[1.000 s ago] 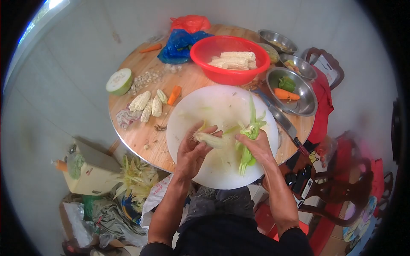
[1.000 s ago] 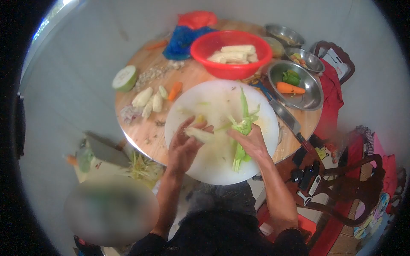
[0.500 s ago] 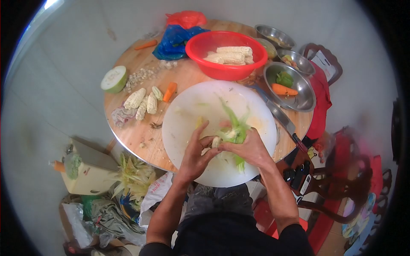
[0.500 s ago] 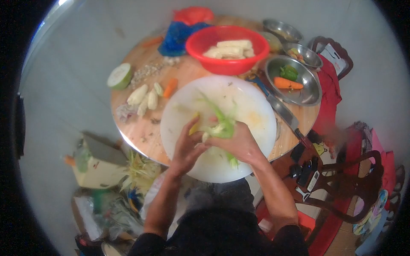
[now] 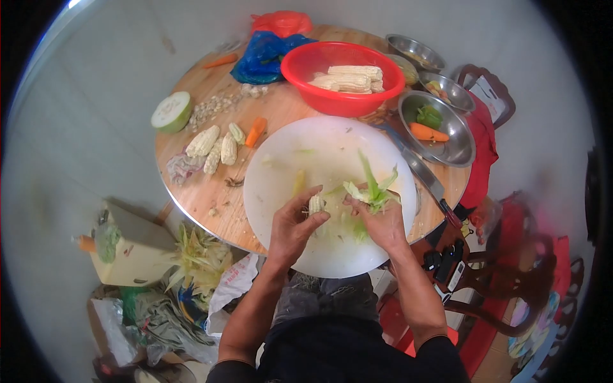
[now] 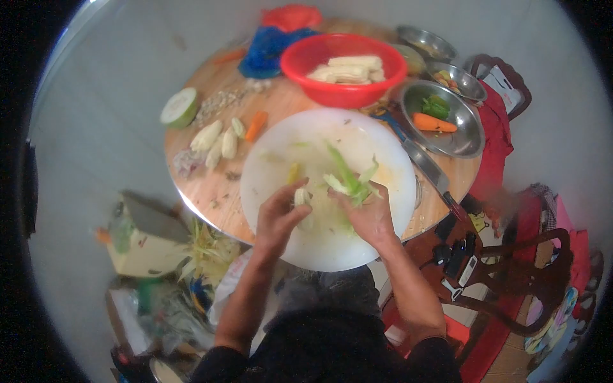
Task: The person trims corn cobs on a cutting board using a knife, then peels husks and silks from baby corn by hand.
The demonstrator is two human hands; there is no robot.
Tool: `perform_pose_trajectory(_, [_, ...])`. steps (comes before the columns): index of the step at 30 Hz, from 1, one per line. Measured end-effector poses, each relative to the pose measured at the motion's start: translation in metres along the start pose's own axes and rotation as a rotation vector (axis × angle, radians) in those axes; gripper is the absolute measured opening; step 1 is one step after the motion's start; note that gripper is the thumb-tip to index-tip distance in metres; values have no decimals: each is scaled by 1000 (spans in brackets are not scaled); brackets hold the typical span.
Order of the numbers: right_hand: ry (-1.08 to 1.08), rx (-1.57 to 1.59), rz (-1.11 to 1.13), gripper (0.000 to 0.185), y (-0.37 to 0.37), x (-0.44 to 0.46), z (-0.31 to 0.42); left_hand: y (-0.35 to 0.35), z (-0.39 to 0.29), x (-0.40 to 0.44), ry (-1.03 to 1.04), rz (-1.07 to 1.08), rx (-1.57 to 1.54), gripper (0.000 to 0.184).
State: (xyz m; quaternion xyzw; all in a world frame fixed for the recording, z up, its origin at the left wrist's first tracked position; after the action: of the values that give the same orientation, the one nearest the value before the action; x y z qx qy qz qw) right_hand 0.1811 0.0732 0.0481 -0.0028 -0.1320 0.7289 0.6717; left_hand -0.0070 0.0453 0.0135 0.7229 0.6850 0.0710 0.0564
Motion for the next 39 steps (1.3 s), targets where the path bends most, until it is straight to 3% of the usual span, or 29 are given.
perform_pose_trajectory(2, [282,148,47,22,-1,-2,-15,6,-1,-1,39,13,-43,65])
perform_pose_trajectory(7, [118,40,139,22,8,-1,1,14,-10,-4,59,49,-108,55])
perform_pose_trajectory(9, [93,-29,151,22,7,2,-1,5,0,0,-35,40,6,52])
perform_pose_trajectory(11, [225,245,-97,42,-9,7,-20,-15,-7,2,-23,-21,-65,48])
perform_pose_trajectory(12, [228,245,-91,42,-9,9,-17,-29,-11,2,-14,-80,-137,45])
perform_pose_trajectory(14, [163,576,-376,47,-21,10,-9,-66,-30,-1,120,-203,-166,41])
perform_pose_trajectory(15, [99,630,-413,56,-19,11,-14,-88,-39,-7,168,-262,-229,41])
perform_pose_trajectory(18, [45,671,-460,59,26,-9,10,-125,-96,-32,358,-363,-318,42])
perform_pose_trajectory(19, [179,573,-344,61,47,-18,24,-131,-112,-42,349,-371,-302,42])
perform_pose_trajectory(22, [136,701,-54,50,140,-15,26,-137,-147,-67,473,-384,-216,45])
perform_pose_trajectory(24, [-105,391,171,47,200,-8,34,-134,-159,-79,540,-376,-205,47])
perform_pose_trajectory(26, [-150,530,279,46,238,-5,32,-128,-159,-83,544,-327,-202,49])
perform_pose_trajectory(27, [-152,533,281,46,237,-3,32,-129,-153,-85,511,-363,-187,49])
perform_pose_trajectory(29, [-379,108,115,43,216,-6,32,-135,-135,-86,448,-460,-203,43])
perform_pose_trajectory(31, [-53,311,321,45,191,-5,26,-133,-110,-83,386,-463,-164,40])
perform_pose_trajectory(33, [48,492,459,45,167,-15,18,-124,-85,-74,337,-449,-128,38])
perform_pose_trajectory(36, [71,419,459,43,128,-28,22,-90,-47,-61,159,-424,-130,39])
perform_pose_trajectory(39, [53,244,432,45,104,-41,19,-58,-41,-51,203,-374,56,36])
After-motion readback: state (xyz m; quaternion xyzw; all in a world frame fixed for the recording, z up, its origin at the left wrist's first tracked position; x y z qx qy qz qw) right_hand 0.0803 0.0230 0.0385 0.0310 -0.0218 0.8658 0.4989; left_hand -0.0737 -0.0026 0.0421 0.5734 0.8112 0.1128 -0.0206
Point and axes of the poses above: each hand's wrist, its own x-axis towards the middle knuckle, its own y-axis out of the palm, z = x × y, the point moved 5 cm from there along x, towards the middle knuckle, and after that the axes turned 1 degree about x, right-handed, at the moved point
